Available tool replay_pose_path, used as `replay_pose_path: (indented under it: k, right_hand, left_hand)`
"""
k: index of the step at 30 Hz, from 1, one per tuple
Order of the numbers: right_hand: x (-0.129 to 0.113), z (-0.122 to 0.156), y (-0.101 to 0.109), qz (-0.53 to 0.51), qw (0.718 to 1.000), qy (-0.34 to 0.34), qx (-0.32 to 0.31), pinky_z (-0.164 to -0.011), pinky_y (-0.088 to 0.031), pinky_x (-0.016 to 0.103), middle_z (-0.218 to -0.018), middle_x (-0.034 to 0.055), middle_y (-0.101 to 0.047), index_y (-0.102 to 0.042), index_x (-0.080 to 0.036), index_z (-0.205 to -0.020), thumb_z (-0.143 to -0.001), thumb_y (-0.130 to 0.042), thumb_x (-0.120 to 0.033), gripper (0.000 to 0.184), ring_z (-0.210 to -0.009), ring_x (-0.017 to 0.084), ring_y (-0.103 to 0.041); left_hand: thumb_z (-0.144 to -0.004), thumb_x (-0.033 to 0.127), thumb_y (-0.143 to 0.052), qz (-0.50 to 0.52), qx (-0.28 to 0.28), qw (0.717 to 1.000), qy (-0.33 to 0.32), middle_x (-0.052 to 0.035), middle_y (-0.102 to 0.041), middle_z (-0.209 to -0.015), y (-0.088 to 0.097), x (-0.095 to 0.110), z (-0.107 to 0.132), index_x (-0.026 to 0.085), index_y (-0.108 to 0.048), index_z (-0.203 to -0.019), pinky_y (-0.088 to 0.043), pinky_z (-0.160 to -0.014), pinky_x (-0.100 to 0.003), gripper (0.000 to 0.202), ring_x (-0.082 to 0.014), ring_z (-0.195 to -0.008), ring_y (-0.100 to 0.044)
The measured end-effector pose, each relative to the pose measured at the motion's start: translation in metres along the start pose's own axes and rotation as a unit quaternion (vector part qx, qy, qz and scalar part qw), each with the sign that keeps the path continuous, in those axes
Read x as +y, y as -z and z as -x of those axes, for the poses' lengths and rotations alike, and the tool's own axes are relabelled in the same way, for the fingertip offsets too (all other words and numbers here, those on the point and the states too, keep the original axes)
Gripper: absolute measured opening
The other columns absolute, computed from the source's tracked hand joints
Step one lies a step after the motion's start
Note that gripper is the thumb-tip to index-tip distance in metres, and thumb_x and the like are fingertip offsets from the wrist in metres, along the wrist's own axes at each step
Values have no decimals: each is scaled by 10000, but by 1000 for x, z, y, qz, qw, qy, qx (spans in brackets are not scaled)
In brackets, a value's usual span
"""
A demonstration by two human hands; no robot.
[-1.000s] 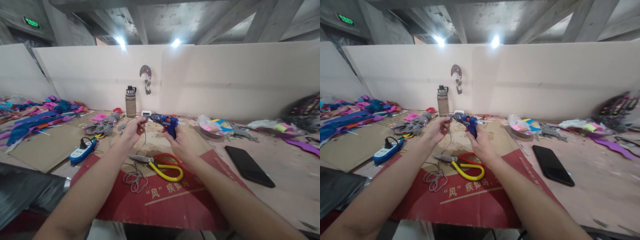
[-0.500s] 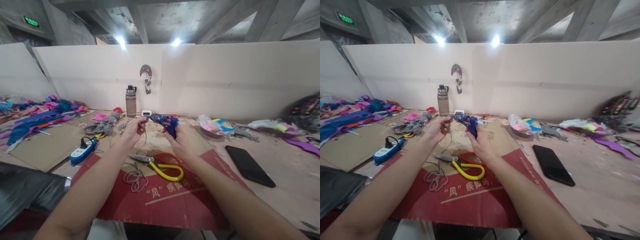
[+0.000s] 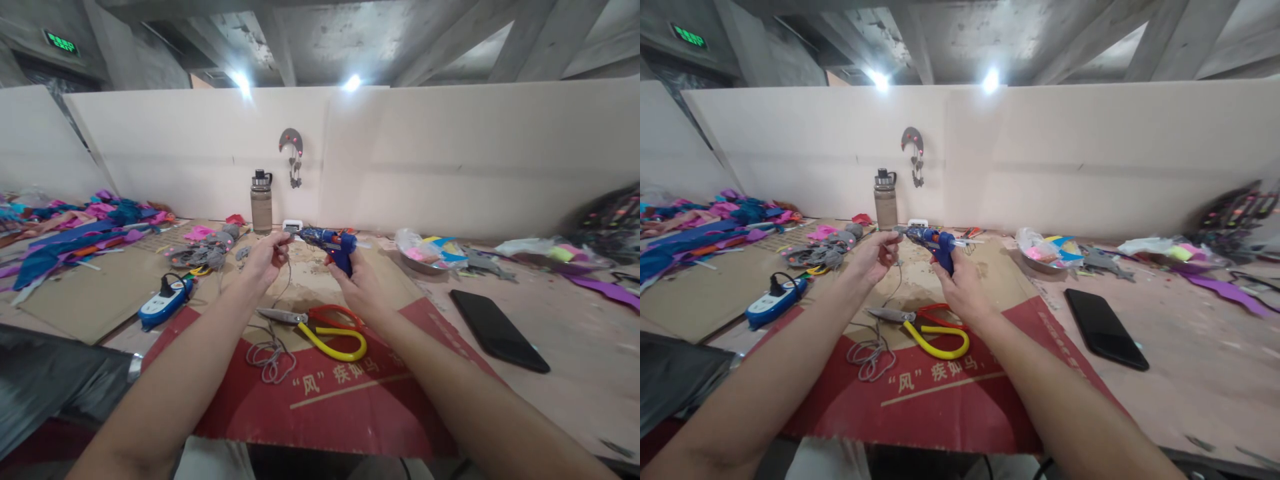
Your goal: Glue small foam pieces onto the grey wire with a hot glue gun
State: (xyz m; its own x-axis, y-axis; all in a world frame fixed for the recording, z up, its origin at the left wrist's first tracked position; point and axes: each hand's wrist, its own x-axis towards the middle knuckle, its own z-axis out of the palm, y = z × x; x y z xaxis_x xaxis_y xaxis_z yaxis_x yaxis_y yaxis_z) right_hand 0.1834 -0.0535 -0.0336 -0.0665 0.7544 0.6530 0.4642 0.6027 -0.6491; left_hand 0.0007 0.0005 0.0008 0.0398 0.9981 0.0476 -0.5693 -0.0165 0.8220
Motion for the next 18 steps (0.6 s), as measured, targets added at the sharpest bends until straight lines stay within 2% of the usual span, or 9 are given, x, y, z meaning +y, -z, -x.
replay_pose_path:
  k: [18]
  right_hand:
    - [0,1,1,17,1000,2,10,-814,-466,410,-1072,97,-627,-500,-231,-1168,-859,-473,-379,344,-976,261,-584]
  left_hand:
    - [-583,116,-675,-30,-7,999,-17,1,-587,-609,-1,-1,2,108,-581,-668,-235,-339,-117,127,-5,-415,-416]
